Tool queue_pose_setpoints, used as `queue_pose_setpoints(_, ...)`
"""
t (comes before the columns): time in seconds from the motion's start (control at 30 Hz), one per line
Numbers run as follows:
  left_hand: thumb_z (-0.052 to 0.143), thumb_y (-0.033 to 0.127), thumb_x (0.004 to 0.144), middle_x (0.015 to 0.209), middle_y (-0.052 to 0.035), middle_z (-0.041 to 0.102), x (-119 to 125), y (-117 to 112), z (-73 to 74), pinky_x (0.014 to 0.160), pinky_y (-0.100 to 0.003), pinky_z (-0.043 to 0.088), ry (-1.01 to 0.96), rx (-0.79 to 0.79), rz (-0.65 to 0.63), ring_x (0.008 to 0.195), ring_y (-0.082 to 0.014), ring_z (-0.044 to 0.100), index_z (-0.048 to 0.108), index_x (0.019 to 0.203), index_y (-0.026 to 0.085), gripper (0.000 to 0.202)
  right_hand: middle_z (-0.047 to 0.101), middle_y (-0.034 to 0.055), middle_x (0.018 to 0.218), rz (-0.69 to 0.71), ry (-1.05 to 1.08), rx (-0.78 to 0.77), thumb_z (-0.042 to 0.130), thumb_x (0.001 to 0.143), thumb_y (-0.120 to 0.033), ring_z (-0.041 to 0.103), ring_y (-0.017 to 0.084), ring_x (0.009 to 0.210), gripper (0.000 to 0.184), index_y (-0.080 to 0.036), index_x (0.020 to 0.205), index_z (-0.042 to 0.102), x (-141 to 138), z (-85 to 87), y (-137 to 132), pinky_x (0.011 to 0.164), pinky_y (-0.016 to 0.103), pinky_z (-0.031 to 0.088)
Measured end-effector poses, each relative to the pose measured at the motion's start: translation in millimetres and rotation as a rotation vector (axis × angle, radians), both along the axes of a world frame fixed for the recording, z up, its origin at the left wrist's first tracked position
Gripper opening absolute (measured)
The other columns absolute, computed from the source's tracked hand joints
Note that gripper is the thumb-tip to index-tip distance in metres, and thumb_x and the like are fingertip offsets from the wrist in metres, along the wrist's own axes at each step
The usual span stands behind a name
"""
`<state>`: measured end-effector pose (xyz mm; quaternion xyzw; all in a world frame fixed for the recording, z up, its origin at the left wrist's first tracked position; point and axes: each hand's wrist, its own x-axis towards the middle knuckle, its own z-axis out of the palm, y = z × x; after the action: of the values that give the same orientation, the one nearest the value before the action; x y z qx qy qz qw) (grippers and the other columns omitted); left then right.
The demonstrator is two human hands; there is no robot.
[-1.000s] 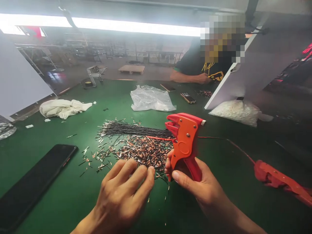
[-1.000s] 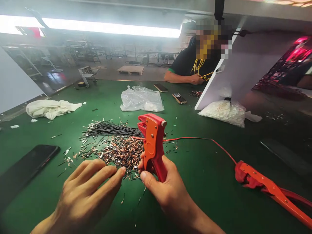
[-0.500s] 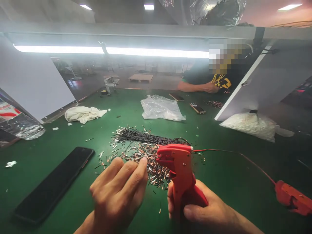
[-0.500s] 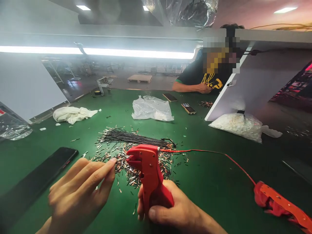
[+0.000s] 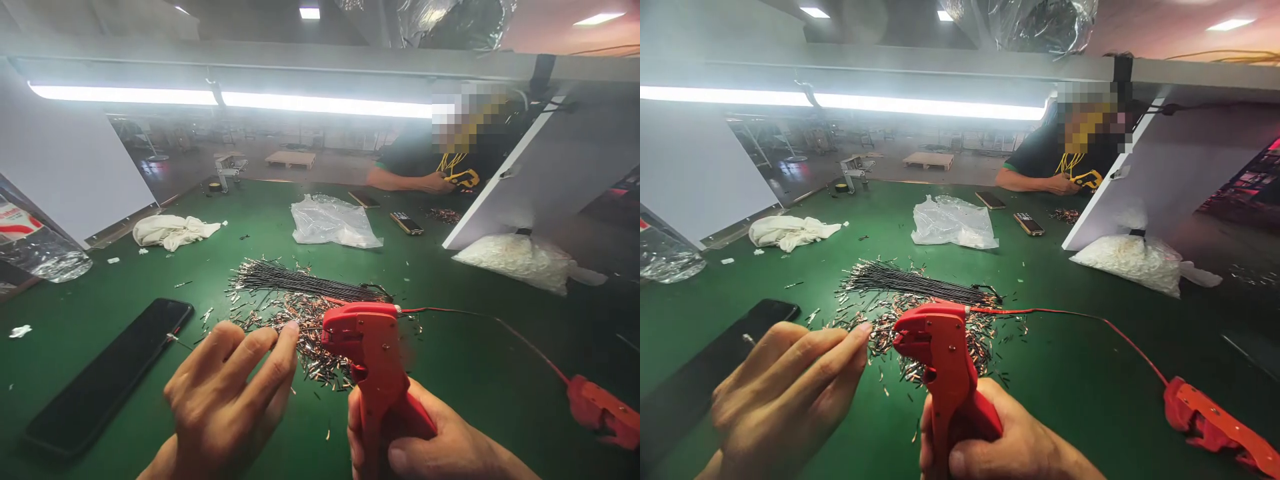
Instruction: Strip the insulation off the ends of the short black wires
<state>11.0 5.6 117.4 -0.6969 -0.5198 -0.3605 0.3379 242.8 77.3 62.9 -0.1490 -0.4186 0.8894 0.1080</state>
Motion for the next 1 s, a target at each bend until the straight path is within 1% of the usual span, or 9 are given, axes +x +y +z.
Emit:
queue_pose_setpoints(0.07, 0.073, 0.0, 0.075, 0.069, 0.0023, 0.07, 1, 1, 0.6, 0.059, -0.024, 0.039, 0.004, 0.007, 0.003, 0.062, -0.0122, 0.046, 0.071, 0.094, 0.015, 0.025, 0.067, 0.0069, 0.091, 0.007, -0.001, 0.03, 0.076, 0.072, -0.026, 0.063, 0.017, 0.079, 0.034, -0.013, 0.1, 0.065, 0, 1.6, 0, 0.076, 0.029, 0.046)
queue_pose_setpoints(0.2, 0.074, 0.0, 0.074, 0.071, 0.0012, 0.071, 0, 1, -1.0, 0.06, -0.025, 0.04, 0.003, -0.017, -0.026, 0.063, -0.012, 0.047, 0.071, 0.096, 0.013, 0.026, 0.068, 0.0056, 0.087, 0.003, -0.028, 0.065, 0.071, 0.068, -0.019, 0.059, 0.015, 0.077, 0.03, -0.013, 0.098, 0.066, -2, 7.5, -1, 0.072, 0.025, 0.043)
queue_pose_setpoints(0.3, 0.073, 0.001, 0.075, 0.072, 0.0007, 0.072, -1, 0, -2.1, 0.061, -0.026, 0.04, 0.019, -0.028, -0.039, 0.064, -0.0126, 0.047, 0.071, 0.097, 0.013, 0.026, 0.067, 0.0045, 0.084, 0.003, -0.055, 0.076, 0.07, 0.067, -0.017, 0.057, 0.014, 0.074, 0.028, -0.012, 0.094, 0.067, -2, 11.3, -1, 0.07, 0.025, 0.041)
queue_pose_setpoints(0.5, 0.071, 0.003, 0.077, 0.072, 0.0026, 0.072, -4, -1, 1.0, 0.061, -0.027, 0.038, 0.088, -0.038, -0.082, 0.065, -0.0135, 0.044, 0.073, 0.091, 0.016, 0.02, 0.064, 0.0033, 0.08, 0.023, -0.084, 0.108, 0.068, 0.066, -0.014, 0.054, 0.014, 0.071, 0.025, -0.013, 0.091, 0.065, -2, 9.6, 3, 0.067, 0.025, 0.04)
queue_pose_setpoints(0.6, 0.068, 0.003, 0.08, 0.074, 0.0028, 0.072, -4, 0, 1.6, 0.063, -0.028, 0.037, 0.114, -0.039, -0.089, 0.067, -0.0142, 0.046, 0.073, 0.093, 0.017, 0.02, 0.06, 0.0019, 0.076, 0.009, -0.1, 0.146, 0.075, 0.069, -0.023, 0.049, 0.012, 0.066, 0.023, -0.013, 0.088, 0.065, -1, 7.4, 3, 0.063, 0.024, 0.039)
queue_pose_setpoints(0.7, 0.065, 0.004, 0.083, 0.076, 0.002, 0.073, -4, 2, 1.9, 0.065, -0.029, 0.037, 0.129, -0.03, -0.096, 0.069, -0.0151, 0.046, 0.073, 0.093, 0.017, 0.018, 0.055, -0.0002, 0.071, -0.034, -0.098, 0.173, 0.08, 0.07, -0.035, 0.044, 0.01, 0.063, 0.029, -0.014, 0.084, 0.064, -1, 4.9, 2, 0.06, 0.022, 0.037)
queue_pose_setpoints(0.87, 0.065, 0.006, 0.084, 0.075, -0.0013, 0.072, -4, 3, 1.6, 0.068, -0.031, 0.037, 0.098, -0.032, -0.102, 0.073, -0.0168, 0.048, 0.071, 0.093, 0.013, 0.013, 0.045, -0.0044, 0.059, -0.013, -0.093, 0.246, 0.079, 0.071, -0.044, 0.036, 0.007, 0.054, 0.036, -0.014, 0.072, 0.059, -1, -4.2, 2, 0.052, 0.02, 0.032)
queue_pose_setpoints(0.93, 0.063, 0.003, 0.084, 0.076, -0.0028, 0.071, -4, 3, -0.2, 0.069, -0.031, 0.039, 0.076, -0.062, -0.128, 0.074, -0.0168, 0.049, 0.069, 0.098, 0.01, 0.017, 0.042, -0.0057, 0.057, -0.075, -0.128, 0.244, 0.079, 0.071, -0.045, 0.033, 0.006, 0.052, 0.038, -0.015, 0.072, 0.056, 0, -10.2, 0, 0.049, 0.02, 0.03)
queue_pose_setpoints(1.0, 0.06, 0.0, 0.084, 0.076, -0.0038, 0.07, -5, 5, -3.1, 0.07, -0.031, 0.04, 0.052, -0.111, -0.169, 0.074, -0.0166, 0.05, 0.067, 0.103, 0.008, 0.022, 0.038, -0.0072, 0.056, -0.212, -0.177, 0.185, 0.079, 0.07, -0.048, 0.031, 0.006, 0.05, 0.041, -0.017, 0.075, 0.053, 2, -15.8, -3, 0.047, 0.02, 0.027)
